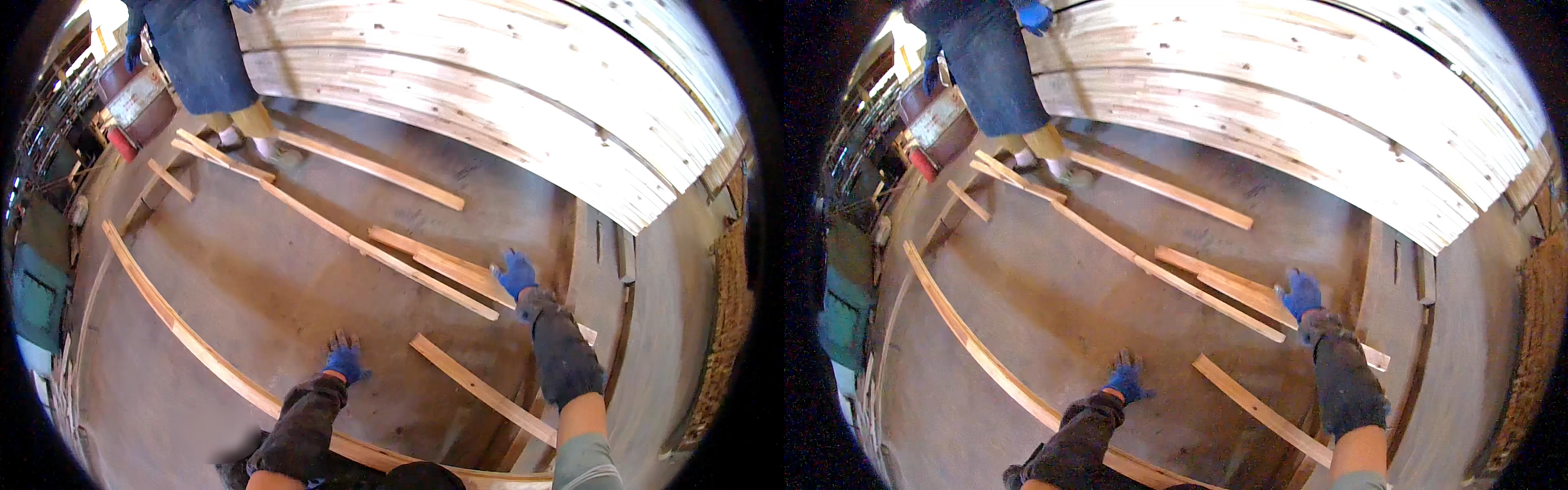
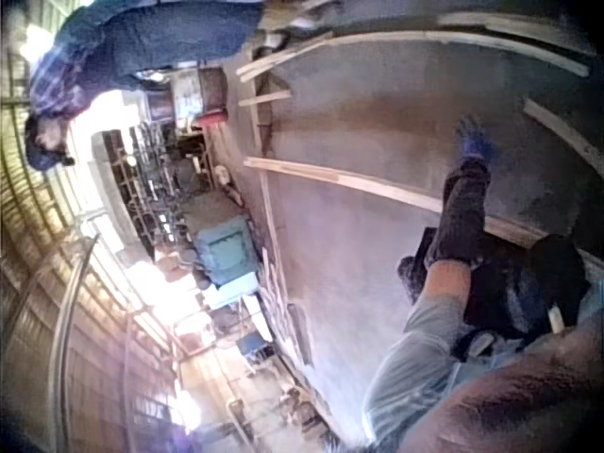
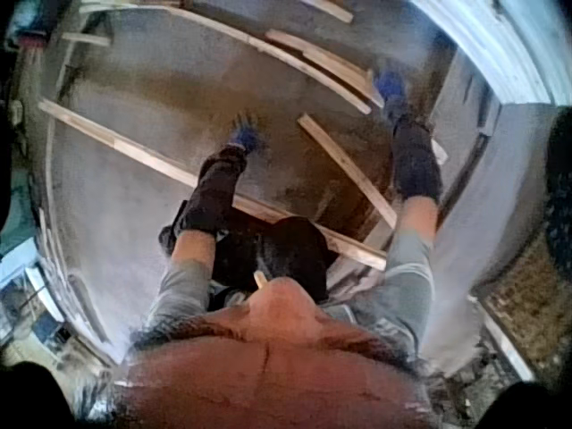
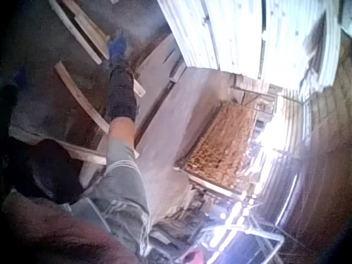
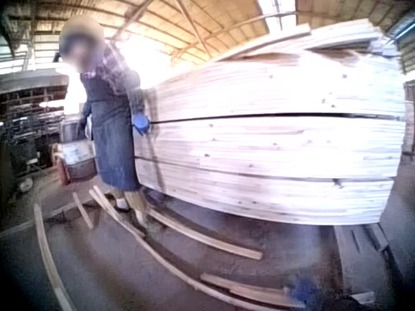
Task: The person picks up several long wood planks from the floor and a yellow pallet jack and places them onto a large stack of lumber by hand, aligning the planks alongside another worker.
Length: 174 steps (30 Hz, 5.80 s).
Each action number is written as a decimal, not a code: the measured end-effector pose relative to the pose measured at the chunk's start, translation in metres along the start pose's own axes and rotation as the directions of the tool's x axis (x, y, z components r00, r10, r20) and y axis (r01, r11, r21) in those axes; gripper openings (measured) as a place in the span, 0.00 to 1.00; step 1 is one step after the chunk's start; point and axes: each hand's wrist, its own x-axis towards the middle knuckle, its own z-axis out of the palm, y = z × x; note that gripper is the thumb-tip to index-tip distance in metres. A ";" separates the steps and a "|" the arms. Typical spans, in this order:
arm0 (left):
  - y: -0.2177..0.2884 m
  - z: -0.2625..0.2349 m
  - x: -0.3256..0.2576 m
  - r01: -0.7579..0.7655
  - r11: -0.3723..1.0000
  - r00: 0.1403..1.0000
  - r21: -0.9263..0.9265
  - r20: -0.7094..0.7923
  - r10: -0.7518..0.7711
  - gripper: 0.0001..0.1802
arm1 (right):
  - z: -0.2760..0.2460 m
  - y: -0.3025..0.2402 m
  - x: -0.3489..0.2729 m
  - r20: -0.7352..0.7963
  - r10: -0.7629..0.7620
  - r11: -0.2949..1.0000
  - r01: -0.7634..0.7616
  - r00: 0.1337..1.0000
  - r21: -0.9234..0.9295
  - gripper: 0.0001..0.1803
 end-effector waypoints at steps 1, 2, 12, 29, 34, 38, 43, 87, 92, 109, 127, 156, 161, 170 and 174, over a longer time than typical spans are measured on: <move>0.008 0.007 0.000 0.005 1.000 1.000 0.008 0.002 -0.006 0.56 | 0.011 0.015 0.011 0.006 0.018 0.999 -0.018 1.000 -0.035 0.37; 0.012 0.012 0.001 -0.023 1.000 1.000 -0.010 0.006 0.023 0.56 | 0.021 0.029 0.021 0.012 0.035 0.997 -0.035 0.999 -0.071 0.40; -0.007 0.072 0.010 -0.039 0.992 0.999 0.122 0.034 0.036 0.54 | 0.087 -0.070 0.187 0.329 0.085 0.995 -0.060 0.941 -0.086 0.55; 0.014 0.011 -0.005 0.016 0.996 0.997 -0.088 -0.068 -0.022 0.56 | 0.112 -0.045 0.171 0.234 -0.101 0.986 0.128 0.967 -0.103 0.32; 0.008 0.023 0.005 -0.010 0.998 0.999 -0.069 -0.049 0.006 0.56 | 0.007 0.040 0.067 0.368 0.092 0.995 -0.073 0.925 -0.066 0.27; 0.002 0.009 -0.003 -0.028 0.993 0.999 -0.119 -0.035 0.024 0.55 | -0.064 0.037 -0.065 0.454 0.016 0.996 -0.057 0.891 0.076 0.27; -0.006 0.032 0.008 -0.053 0.996 0.998 -0.068 -0.042 0.050 0.57 | -0.107 0.005 -0.258 0.471 0.155 0.956 -0.253 0.869 0.152 0.35; -0.199 -0.024 -0.350 -0.386 -0.042 0.722 -0.922 -0.273 -0.635 0.40 | 0.048 -0.627 -0.229 0.420 -0.416 0.847 0.176 0.807 0.501 0.39; -0.208 -0.013 -0.337 -0.405 -0.070 0.707 -0.912 -0.264 -0.656 0.42 | 0.079 -0.632 -0.238 0.370 -0.438 0.776 0.137 0.819 0.616 0.41; -0.208 -0.011 -0.341 -0.311 -0.128 0.767 -0.942 -0.169 -0.619 0.38 | 0.113 -0.654 -0.221 0.123 -0.450 0.850 0.383 0.884 0.362 0.27; -0.258 0.025 -0.277 -0.342 -0.293 0.788 -0.893 -0.102 -0.607 0.20 | 0.025 -0.491 -0.237 0.143 -0.678 0.697 0.569 0.721 0.436 0.34; -0.295 0.019 -0.162 -0.256 -0.611 0.933 -0.749 -0.025 -0.360 0.34 | -0.083 0.018 -0.245 -0.077 -0.086 0.948 0.058 0.993 -0.312 0.44; -0.328 0.037 -0.184 -0.187 -0.526 0.928 -0.830 0.026 -0.371 0.35 | -0.053 0.056 -0.163 0.015 0.087 0.918 -0.075 0.996 -0.389 0.43; -0.319 0.018 -0.184 -0.141 -0.537 0.775 -0.832 0.245 -0.583 0.46 | -0.047 0.056 -0.230 -0.180 0.050 0.989 -0.073 0.982 -0.125 0.27; -0.319 0.017 -0.175 -0.153 -0.703 0.921 -0.694 0.158 -0.356 0.41 | -0.095 0.022 -0.311 0.013 0.218 0.974 -0.219 0.976 0.054 0.30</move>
